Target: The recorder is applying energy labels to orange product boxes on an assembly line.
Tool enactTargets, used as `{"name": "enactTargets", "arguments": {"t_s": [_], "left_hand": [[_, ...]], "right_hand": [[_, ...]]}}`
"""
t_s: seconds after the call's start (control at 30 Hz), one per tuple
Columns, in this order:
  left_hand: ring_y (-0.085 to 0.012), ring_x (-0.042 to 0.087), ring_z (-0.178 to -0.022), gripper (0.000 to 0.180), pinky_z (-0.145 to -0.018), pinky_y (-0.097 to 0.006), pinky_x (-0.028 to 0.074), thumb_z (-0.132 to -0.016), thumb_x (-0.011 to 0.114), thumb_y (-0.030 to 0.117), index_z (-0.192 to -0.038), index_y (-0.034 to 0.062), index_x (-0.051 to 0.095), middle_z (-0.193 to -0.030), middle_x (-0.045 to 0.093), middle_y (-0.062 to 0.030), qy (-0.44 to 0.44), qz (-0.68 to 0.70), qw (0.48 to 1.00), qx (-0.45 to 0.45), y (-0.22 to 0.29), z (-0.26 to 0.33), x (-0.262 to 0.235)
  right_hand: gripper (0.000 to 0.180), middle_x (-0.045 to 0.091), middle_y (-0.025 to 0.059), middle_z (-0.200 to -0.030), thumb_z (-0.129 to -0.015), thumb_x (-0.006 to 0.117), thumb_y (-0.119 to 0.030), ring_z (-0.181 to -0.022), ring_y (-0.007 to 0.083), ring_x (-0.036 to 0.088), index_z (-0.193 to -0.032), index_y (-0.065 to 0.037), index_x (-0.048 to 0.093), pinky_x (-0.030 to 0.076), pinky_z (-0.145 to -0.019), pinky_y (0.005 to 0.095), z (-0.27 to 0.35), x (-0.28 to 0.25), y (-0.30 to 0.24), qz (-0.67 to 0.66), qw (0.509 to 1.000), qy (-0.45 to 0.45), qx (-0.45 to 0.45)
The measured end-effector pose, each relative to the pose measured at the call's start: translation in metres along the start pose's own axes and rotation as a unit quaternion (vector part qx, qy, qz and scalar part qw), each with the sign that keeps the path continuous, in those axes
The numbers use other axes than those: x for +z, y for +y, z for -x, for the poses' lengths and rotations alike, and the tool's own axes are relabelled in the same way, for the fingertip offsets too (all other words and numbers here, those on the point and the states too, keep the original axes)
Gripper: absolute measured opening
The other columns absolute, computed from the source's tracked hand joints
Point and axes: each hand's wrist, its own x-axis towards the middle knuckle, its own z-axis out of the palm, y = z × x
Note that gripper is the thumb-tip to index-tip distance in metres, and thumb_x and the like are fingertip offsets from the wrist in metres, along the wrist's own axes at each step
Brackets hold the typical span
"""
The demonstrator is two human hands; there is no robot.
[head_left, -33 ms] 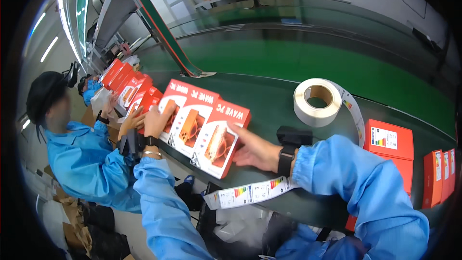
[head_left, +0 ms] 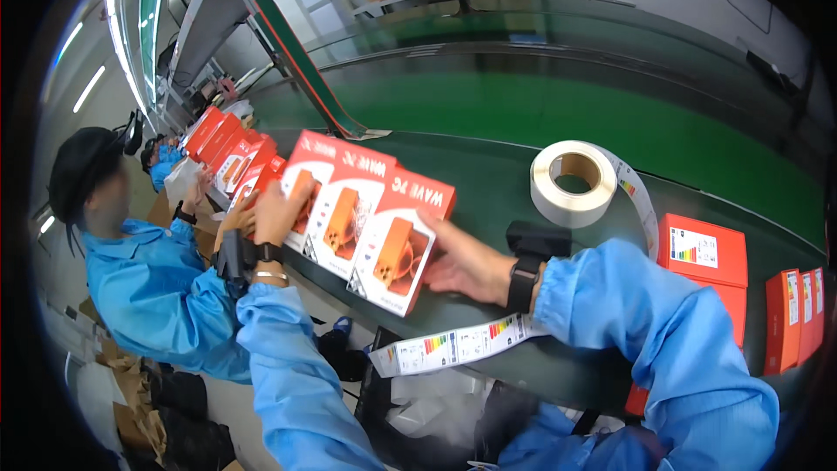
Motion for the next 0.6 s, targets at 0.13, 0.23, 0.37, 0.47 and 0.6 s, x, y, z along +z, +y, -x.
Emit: {"name": "enactTargets", "arguments": {"t_s": [0.13,0.23,0.37,0.47,0.6], "left_hand": [[-0.0296,0.061,-0.077,0.051,-0.067,-0.037,0.046,-0.070,0.068,0.043,-0.089,-0.0007,0.051,-0.083,0.061,-0.0181,0.105,0.079,0.989,0.072,0.045,0.004,-0.078],[-0.0203,0.061,-0.074,0.044,-0.065,-0.032,0.047,-0.071,0.071,0.031,-0.096,0.0029,0.047,-0.083,0.060,-0.0117,0.185,0.142,0.948,0.218,0.096,0.020,-0.126],[-0.0173,0.056,-0.095,0.057,-0.080,-0.028,0.048,-0.077,0.065,0.009,-0.127,0.0053,0.035,-0.110,0.053,-0.0122,0.179,0.277,0.880,0.342,0.175,0.077,-0.149],[-0.0255,0.051,-0.105,0.065,-0.086,-0.034,0.045,-0.076,0.065,0.007,-0.132,0.0057,0.031,-0.125,0.043,-0.0163,0.210,0.280,0.821,0.451,0.215,0.128,-0.141],[-0.0296,0.049,-0.103,0.069,-0.085,-0.037,0.040,-0.068,0.072,0.014,-0.128,0.0037,0.039,-0.125,0.043,-0.0185,0.326,0.154,0.751,0.553,0.283,0.198,-0.117]], "right_hand": [[0.099,0.040,0.0229,-0.125,-0.070,0.033,-0.079,-0.115,0.0311,0.043,-0.128,0.001,0.032,0.033,-0.098,0.0394,0.020,-0.008,-0.029,-0.025,0.991,0.024,-0.127],[0.105,0.041,0.0226,-0.123,-0.068,0.029,-0.082,-0.115,0.0315,0.043,-0.130,0.003,0.027,0.037,-0.096,0.0397,0.050,-0.027,-0.065,-0.062,0.973,-0.002,-0.223],[0.107,0.034,0.0233,-0.130,-0.066,0.024,-0.083,-0.118,0.0349,0.038,-0.132,0.001,0.023,0.033,-0.098,0.0431,0.118,-0.066,-0.105,-0.057,0.947,-0.030,-0.315],[0.111,0.027,0.0281,-0.131,-0.064,0.022,-0.086,-0.123,0.0382,0.027,-0.134,0.001,0.021,0.022,-0.102,0.0464,0.163,-0.090,-0.113,-0.066,0.938,-0.015,-0.341],[0.071,0.045,0.0158,-0.124,-0.083,0.040,-0.059,-0.111,0.0247,0.044,-0.123,-0.001,0.042,0.035,-0.094,0.0394,0.258,-0.111,-0.100,-0.142,0.880,0.039,-0.452]]}}
